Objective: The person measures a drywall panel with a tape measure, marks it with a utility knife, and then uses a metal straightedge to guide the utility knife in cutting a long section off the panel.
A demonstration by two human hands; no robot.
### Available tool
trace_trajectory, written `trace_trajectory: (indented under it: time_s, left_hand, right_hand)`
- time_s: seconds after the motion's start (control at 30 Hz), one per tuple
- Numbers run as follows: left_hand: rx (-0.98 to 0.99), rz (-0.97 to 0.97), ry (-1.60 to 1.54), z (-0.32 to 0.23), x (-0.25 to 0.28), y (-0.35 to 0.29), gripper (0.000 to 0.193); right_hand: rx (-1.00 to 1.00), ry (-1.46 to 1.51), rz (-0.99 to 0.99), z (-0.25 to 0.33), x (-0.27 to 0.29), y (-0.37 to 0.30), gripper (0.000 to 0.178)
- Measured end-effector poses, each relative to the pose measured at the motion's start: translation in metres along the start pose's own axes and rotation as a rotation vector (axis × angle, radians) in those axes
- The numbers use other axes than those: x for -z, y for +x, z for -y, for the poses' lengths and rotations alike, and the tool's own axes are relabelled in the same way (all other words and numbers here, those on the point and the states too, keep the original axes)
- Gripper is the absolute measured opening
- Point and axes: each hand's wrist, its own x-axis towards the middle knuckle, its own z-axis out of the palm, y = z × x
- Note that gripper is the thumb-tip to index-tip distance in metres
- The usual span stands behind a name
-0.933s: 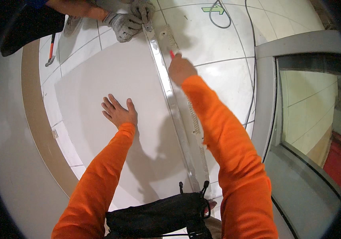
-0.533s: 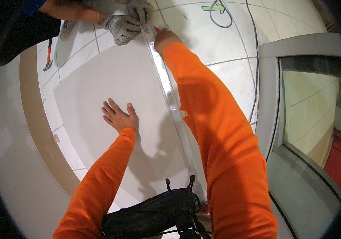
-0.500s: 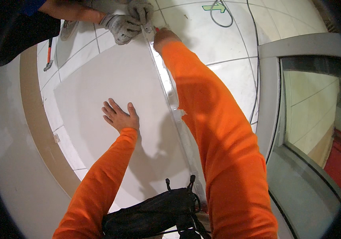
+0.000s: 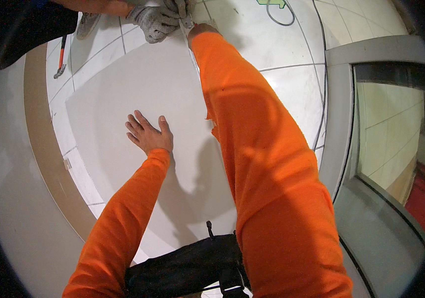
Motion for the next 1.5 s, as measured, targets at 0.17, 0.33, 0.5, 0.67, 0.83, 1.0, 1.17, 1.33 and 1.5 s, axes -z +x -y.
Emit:
trace_trajectory:
  time_s: [0.17,0.33,0.5,0.67,0.83,1.0,1.17,1.33,1.5]
  left_hand:
    - [-0.002,-0.012,-0.021,0.001,0.001,0.000,0.085]
    - [-0.002,-0.037,-0.008,0.001,0.002,0.000,0.084]
    - [-0.024,-0.047,-0.019,0.003,0.000,0.001,0.084]
    - [-0.021,-0.047,-0.009,0.006,-0.003,-0.001,0.085]
    - [-0.028,-0.043,-0.030,0.004,0.000,-0.003,0.084]
    - [-0.022,-0.078,-0.014,0.001,0.001,-0.001,0.083]
    - [-0.027,-0.084,-0.017,0.002,-0.003,0.001,0.083]
    - [-0.012,-0.055,0.002,0.002,-0.002,0.002,0.085]
    - [-0.011,-0.027,-0.018,0.002,0.000,0.002,0.086]
  right_hand:
    - [-0.089,0.033,0.047,0.002,0.000,-0.011,0.022]
    - [0.001,-0.211,0.165,-0.007,-0.001,-0.023,0.016]
    - [0.233,-0.387,0.133,-0.016,-0.016,-0.032,0.021]
    - [0.175,-0.327,0.117,-0.023,-0.039,-0.059,0.027]
    - [-0.209,0.110,0.065,-0.026,-0.051,-0.135,0.040]
    - [-0.098,0.131,0.356,-0.048,-0.035,-0.179,0.030]
    - [-0.033,0.245,-0.059,-0.056,-0.004,-0.105,0.039]
    - [0.056,0.130,0.006,-0.024,0.015,-0.034,0.023]
    - [0.090,-0.117,0.119,-0.002,0.014,-0.007,0.023]
